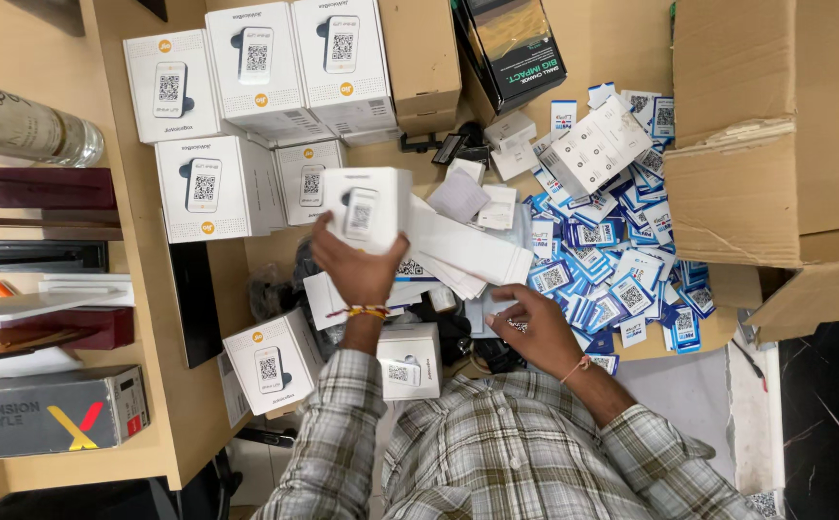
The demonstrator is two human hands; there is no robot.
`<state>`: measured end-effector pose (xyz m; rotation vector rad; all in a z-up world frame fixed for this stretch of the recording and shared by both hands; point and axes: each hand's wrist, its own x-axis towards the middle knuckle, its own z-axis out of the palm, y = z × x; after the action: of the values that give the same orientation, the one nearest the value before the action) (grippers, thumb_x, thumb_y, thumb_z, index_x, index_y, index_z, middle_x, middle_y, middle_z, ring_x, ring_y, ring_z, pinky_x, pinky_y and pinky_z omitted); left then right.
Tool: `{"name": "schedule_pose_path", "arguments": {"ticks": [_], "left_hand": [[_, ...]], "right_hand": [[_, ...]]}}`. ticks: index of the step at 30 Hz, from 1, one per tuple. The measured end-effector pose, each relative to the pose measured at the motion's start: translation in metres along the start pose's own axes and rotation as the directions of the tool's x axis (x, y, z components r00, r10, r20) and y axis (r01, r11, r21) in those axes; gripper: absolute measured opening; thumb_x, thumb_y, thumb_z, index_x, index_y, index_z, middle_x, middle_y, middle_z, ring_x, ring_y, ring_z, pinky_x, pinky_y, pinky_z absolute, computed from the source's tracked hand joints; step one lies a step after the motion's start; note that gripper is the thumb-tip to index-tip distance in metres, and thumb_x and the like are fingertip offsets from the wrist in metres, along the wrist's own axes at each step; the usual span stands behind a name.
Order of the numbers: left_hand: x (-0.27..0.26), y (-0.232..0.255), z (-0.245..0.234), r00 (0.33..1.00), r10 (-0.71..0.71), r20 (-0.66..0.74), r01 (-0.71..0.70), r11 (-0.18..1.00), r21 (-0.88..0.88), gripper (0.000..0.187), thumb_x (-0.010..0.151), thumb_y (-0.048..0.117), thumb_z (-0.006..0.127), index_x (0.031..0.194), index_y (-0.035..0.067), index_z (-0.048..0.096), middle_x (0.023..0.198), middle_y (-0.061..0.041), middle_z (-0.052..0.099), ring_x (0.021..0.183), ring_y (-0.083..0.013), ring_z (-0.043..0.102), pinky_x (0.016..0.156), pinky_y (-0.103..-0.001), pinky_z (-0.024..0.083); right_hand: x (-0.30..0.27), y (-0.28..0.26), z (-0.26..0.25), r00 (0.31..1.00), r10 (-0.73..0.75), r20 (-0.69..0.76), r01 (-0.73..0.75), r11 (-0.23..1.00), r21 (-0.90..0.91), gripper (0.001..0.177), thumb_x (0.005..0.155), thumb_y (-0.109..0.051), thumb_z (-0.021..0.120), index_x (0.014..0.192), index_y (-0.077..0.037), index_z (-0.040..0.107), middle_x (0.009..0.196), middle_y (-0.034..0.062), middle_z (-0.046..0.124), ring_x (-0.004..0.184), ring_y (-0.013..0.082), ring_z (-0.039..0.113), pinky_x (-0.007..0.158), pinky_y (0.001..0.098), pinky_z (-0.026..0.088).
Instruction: The person sorts and organizes a large collection of small white product boxes and printed sheets on a desk. They move items by hand from the surface into a larger cardboard box, handling boxes, paper stacks, and adhesive labels.
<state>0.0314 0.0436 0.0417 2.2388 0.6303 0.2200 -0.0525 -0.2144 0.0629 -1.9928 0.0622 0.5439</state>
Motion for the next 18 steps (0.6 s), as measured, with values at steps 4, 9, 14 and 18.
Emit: {"name": "schedule_pose_path", "arguments": {"ticks": [4, 9, 14, 18], "left_hand": [[0.052, -0.027, -0.006, 0.986, 0.08, -0.147, -0.04, 0.966, 0.255, 0.096, 0.068, 0.038, 0.089, 0.14, 0.001, 0.038, 0.136, -0.029, 0.04, 0.125, -0.048, 0.041, 0.104, -0.059, 0.039], [0.051, -0.063, 0.015, 0.939, 0.34, -0.056, -0.273, 0.832, 0.484, 0.077, 0.084, 0.035, 0.08, 0.145, 0.006, 0.043, 0.156, -0.023, 0.035, 0.143, -0.0422, 0.034, 0.113, -0.059, 0.033], [0.061, -0.098, 0.047, 0.872, 0.442, 0.208, -0.456, 0.581, 0.674, 0.047, 0.095, 0.01, 0.062, 0.141, 0.021, 0.059, 0.174, -0.01, 0.022, 0.161, -0.0296, 0.017, 0.127, -0.052, 0.015], [0.082, -0.095, 0.052, 0.897, 0.366, 0.246, -0.441, 0.712, 0.547, 0.04, 0.092, 0.004, 0.062, 0.129, 0.017, 0.066, 0.174, -0.012, 0.019, 0.16, -0.0318, 0.014, 0.127, -0.054, 0.01]], "right_hand": [[-0.006, 0.027, 0.01, 0.989, 0.122, 0.086, -0.127, 0.991, 0.046, 0.039, 0.085, -0.019, 0.078, 0.118, -0.002, 0.067, 0.112, 0.0141, 0.075, 0.083, 0.0173, 0.077, 0.075, 0.031, 0.062], [-0.013, 0.043, 0.011, 0.987, 0.108, 0.115, -0.106, 0.994, -0.024, 0.037, 0.086, -0.02, 0.077, 0.117, -0.003, 0.067, 0.11, 0.013, 0.076, 0.084, 0.0178, 0.078, 0.076, 0.0312, 0.061], [-0.012, 0.056, 0.007, 0.98, 0.175, 0.099, -0.175, 0.985, -0.01, 0.037, 0.086, -0.022, 0.077, 0.116, -0.003, 0.067, 0.107, 0.0123, 0.076, 0.084, 0.0177, 0.078, 0.076, 0.0313, 0.061], [0.001, 0.063, -0.002, 0.986, 0.162, 0.041, -0.162, 0.987, -0.002, 0.035, 0.085, -0.021, 0.079, 0.114, -0.003, 0.069, 0.106, 0.0118, 0.078, 0.083, 0.0184, 0.077, 0.074, 0.0318, 0.061]]}}
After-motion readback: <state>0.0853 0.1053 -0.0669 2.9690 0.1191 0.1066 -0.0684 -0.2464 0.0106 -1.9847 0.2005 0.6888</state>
